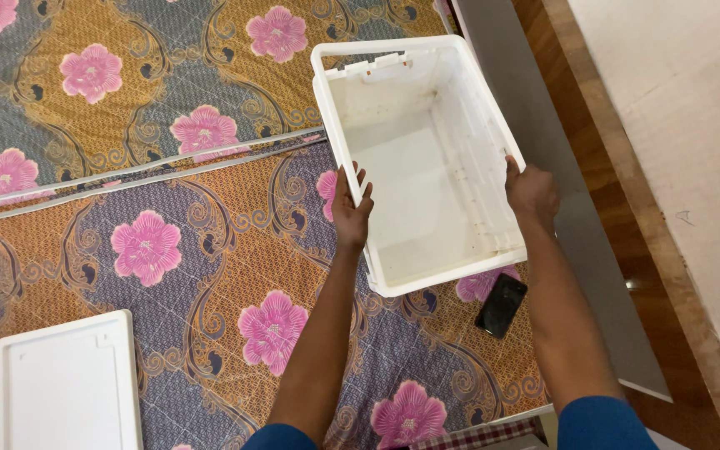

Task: The person disassembles a white plastic storage box by removing the lid and separating the inner tray from the outer frame. They then reassemble the box by placing the inner tray back into the frame and closing the lid.

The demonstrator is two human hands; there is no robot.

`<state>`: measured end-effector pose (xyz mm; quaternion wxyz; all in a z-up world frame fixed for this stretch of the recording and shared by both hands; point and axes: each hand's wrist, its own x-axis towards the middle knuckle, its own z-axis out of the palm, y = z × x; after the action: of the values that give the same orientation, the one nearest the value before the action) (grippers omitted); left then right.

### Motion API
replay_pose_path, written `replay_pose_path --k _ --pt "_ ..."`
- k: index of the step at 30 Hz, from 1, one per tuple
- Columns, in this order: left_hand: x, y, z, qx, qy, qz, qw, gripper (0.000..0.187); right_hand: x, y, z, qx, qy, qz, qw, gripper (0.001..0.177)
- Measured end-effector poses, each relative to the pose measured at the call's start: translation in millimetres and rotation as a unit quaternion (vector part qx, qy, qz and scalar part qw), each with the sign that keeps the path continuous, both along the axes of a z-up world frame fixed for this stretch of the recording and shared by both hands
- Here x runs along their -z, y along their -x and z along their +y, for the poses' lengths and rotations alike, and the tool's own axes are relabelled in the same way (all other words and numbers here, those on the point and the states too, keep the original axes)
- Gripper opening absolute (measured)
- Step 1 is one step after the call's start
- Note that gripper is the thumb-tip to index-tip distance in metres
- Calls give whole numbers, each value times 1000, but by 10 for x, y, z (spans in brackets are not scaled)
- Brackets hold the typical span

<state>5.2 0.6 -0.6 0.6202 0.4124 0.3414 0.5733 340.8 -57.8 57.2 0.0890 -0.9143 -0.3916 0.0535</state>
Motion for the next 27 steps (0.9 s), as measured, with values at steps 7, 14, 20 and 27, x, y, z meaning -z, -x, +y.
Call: replay_pose_path --k 7,14,20,27 --pt "-34 4 1 3 21 -1 1000 87 -37 43 -4 -1 53 20 998 77" --pt "-23 23 6 2 15 2 1000 85 3 41 10 9 20 -13 1000 74" --pt "13 21 8 -2 5 -2 1000 85 -12 90 -17 6 0 -38 999 72" --pt "32 -13 -29 11 1 26 1000 83 3 0 -56 12 -18 12 1000 75"
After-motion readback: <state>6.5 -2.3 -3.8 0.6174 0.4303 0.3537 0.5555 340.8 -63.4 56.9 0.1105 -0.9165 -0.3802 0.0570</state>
